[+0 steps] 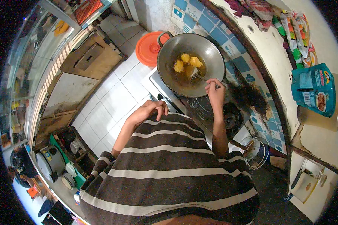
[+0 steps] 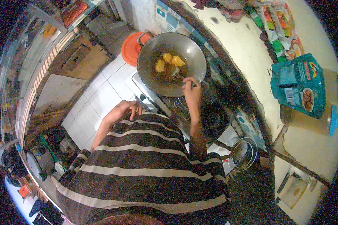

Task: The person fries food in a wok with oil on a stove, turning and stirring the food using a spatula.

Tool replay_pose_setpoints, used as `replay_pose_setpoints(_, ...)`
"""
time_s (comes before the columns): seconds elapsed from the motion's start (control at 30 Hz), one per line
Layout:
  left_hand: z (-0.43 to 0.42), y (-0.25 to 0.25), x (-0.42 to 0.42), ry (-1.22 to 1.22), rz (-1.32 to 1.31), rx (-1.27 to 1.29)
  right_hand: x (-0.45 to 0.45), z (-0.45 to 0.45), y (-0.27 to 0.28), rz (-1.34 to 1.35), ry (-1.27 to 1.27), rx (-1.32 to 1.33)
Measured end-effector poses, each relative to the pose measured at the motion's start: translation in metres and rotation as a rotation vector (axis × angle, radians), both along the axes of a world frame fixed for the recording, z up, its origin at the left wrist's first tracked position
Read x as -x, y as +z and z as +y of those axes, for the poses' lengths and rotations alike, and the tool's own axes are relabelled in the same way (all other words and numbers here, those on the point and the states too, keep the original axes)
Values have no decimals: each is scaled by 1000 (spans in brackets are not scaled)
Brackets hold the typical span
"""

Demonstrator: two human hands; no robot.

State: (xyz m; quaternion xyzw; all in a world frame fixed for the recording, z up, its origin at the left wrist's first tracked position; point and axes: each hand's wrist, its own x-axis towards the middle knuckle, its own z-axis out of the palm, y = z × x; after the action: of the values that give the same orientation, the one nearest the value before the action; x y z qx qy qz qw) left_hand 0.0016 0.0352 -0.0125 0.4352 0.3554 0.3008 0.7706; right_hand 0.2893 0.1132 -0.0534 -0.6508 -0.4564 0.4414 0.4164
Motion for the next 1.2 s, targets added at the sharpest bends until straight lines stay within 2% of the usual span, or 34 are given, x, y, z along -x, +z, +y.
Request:
replay_pose_setpoints(0.17, 1, -3, 0, 5, 3, -8, -11, 4, -22, 192, -54, -13)
replay_pose_setpoints(0.27, 0, -5, -1, 1, -19, 0, -18, 10, -32, 199, -59, -36)
replay_pose_setpoints(0.47, 1, -2, -1, -4, 0, -26, -23, 7, -21, 104, -21, 5)
replay_pose_setpoints(0.67, -1, 5, -2, 1, 23, -53, -18, 14, 10, -136, -4, -74)
replay_pose_setpoints(0.87, 0, 1, -2, -3, 24, -29, -26, 31, 1, 21, -75, 26)
replay_pose_setpoints(1.2, 1, 6, -1, 9, -8, -5, -8, 26, 20, 6, -60, 136)
